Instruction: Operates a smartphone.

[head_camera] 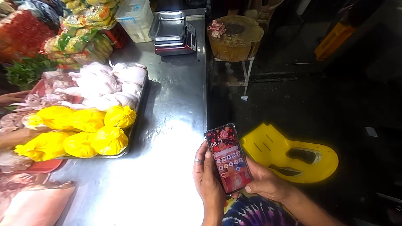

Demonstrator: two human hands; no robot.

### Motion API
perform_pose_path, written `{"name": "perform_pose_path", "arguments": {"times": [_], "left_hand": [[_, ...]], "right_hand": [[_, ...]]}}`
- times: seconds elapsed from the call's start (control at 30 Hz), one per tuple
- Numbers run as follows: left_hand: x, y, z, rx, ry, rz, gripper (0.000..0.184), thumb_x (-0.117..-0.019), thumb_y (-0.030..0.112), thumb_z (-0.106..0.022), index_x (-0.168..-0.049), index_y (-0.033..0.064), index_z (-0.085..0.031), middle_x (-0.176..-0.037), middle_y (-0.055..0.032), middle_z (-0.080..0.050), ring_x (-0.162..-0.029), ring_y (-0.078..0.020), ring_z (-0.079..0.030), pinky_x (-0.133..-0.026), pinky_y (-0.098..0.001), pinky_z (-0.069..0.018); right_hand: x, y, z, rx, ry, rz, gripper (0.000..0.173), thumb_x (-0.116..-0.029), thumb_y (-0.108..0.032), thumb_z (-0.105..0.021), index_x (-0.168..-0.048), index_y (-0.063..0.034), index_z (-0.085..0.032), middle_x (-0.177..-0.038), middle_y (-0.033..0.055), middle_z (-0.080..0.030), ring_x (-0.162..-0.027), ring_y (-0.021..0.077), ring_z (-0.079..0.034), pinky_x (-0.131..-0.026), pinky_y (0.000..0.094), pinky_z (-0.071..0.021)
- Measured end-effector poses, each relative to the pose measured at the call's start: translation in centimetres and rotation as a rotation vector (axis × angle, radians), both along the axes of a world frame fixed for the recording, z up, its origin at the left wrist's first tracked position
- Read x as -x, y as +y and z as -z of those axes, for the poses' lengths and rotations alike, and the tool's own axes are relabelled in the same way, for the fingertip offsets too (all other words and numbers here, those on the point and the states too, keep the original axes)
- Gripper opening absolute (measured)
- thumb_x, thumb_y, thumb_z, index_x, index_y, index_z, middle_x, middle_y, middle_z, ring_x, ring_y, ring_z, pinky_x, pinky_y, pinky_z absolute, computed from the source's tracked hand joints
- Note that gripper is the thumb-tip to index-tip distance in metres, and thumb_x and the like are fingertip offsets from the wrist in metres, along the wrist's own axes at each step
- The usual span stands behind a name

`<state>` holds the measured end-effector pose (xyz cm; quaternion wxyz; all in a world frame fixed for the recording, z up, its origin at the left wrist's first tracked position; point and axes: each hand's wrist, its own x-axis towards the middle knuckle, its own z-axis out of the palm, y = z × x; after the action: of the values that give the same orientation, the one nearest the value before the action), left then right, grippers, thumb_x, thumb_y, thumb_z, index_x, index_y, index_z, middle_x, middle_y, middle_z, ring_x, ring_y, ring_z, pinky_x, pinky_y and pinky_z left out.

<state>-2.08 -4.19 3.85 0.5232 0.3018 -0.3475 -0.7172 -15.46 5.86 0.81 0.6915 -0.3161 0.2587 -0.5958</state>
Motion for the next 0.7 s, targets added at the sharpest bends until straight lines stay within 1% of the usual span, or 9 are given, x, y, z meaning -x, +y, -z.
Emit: {"name": "perform_pose_path", "arguments": {"times": [0.17,0.3,0.4,0.43,0.47,0.5,0.53,0.6,0.7], "left_hand": [[0.13,-0.03,-0.13,0.01,0.007,0.001,0.036,-0.106,0.008,-0.037,-0.133,-0.0065,-0.055,-0.111,-0.0173,-0.07,-0.095,-0.0199,-0.073,-0.082,-0.0351,-0.0631],[0.19,0.01,-0.04,-0.008,0.02,-0.008,0.036,-0.1056,0.008,-0.037,-0.133,-0.0057,-0.056,-0.112,-0.0168,-0.071,-0.095,-0.0196,-0.074,-0.081,-0.0349,-0.0633],[0.14,0.01,0.1,-0.002,0.026,-0.007,0.035,-0.1058,0.009,-0.038,-0.132,-0.0053,-0.056,-0.111,-0.0165,-0.071,-0.095,-0.0195,-0.074,-0.082,-0.0352,-0.0632],[0.14,0.0,0.18,0.005,0.016,-0.008,0.035,-0.1057,0.009,-0.038,-0.132,-0.0057,-0.056,-0.112,-0.0163,-0.071,-0.097,-0.0194,-0.073,-0.083,-0.035,-0.0627],[0.1,0.0,0.27,0.014,-0.003,-0.01,0.035,-0.1056,0.009,-0.039,-0.132,-0.006,-0.056,-0.114,-0.0161,-0.07,-0.098,-0.0192,-0.072,-0.085,-0.0346,-0.0621],[0.08,-0.01,0.31,0.02,-0.017,-0.015,0.035,-0.1053,0.009,-0.039,-0.132,-0.0063,-0.057,-0.115,-0.016,-0.069,-0.098,-0.0191,-0.072,-0.085,-0.0341,-0.0618],[0.08,-0.02,0.33,0.022,-0.022,-0.02,0.035,-0.1051,0.009,-0.039,-0.132,-0.0063,-0.057,-0.115,-0.016,-0.069,-0.099,-0.0189,-0.072,-0.085,-0.0337,-0.0618],[0.03,0.03,0.47,0.021,-0.017,-0.021,0.036,-0.1053,0.009,-0.039,-0.133,-0.0066,-0.056,-0.117,-0.0163,-0.069,-0.1,-0.0192,-0.072,-0.085,-0.0339,-0.0619],[0.03,0.27,0.68,0.007,-0.012,-0.016,0.035,-0.1048,0.009,-0.038,-0.132,-0.0063,-0.055,-0.114,-0.0152,-0.069,-0.098,-0.0181,-0.072,-0.084,-0.0334,-0.0619]], "right_hand": [[-0.03,-0.04,-0.12,-0.036,0.026,0.022,0.081,-0.0881,0.013,-0.048,-0.158,-0.009,-0.014,-0.143,0.0135,-0.055,-0.121,0.031,-0.065,-0.093,0.0489,-0.0605],[0.04,-0.14,-0.25,-0.02,-0.001,0.011,0.084,-0.0853,0.011,-0.053,-0.157,-0.0105,-0.015,-0.143,0.0136,-0.055,-0.12,0.031,-0.065,-0.092,0.0487,-0.0603],[0.0,-0.13,-0.34,-0.014,-0.006,0.01,0.085,-0.0849,0.009,-0.055,-0.157,-0.0103,-0.015,-0.142,0.0141,-0.054,-0.119,0.0311,-0.065,-0.091,0.048,-0.0606],[-0.03,-0.09,-0.44,-0.018,0.006,0.019,0.085,-0.0843,0.009,-0.056,-0.157,-0.0096,-0.015,-0.143,0.0136,-0.054,-0.12,0.0299,-0.064,-0.093,0.0473,-0.0597],[-0.07,-0.03,-0.52,-0.018,0.024,0.029,0.088,-0.0834,0.009,-0.057,-0.158,-0.0082,-0.014,-0.145,0.0125,-0.053,-0.125,0.0275,-0.062,-0.1,0.0457,-0.0568],[-0.1,-0.02,-0.54,-0.014,0.036,0.036,0.091,-0.0825,0.009,-0.058,-0.16,-0.0062,-0.011,-0.149,0.012,-0.05,-0.131,0.0251,-0.057,-0.108,0.0439,-0.0514],[-0.15,-0.07,-0.55,-0.01,0.036,0.043,0.092,-0.0822,0.009,-0.058,-0.16,-0.0043,-0.01,-0.151,0.0126,-0.048,-0.135,0.024,-0.054,-0.113,0.0428,-0.0468],[-0.3,-0.18,-0.67,-0.017,0.042,0.061,0.089,-0.0831,0.01,-0.058,-0.159,-0.0029,-0.013,-0.15,0.0127,-0.049,-0.136,0.0229,-0.053,-0.115,0.0415,-0.045],[-0.5,-0.28,-0.88,-0.065,0.044,0.103,0.078,-0.0857,0.007,-0.058,-0.155,-0.0011,-0.025,-0.143,0.0126,-0.056,-0.13,0.022,-0.058,-0.111,0.0412,-0.0485]]}}
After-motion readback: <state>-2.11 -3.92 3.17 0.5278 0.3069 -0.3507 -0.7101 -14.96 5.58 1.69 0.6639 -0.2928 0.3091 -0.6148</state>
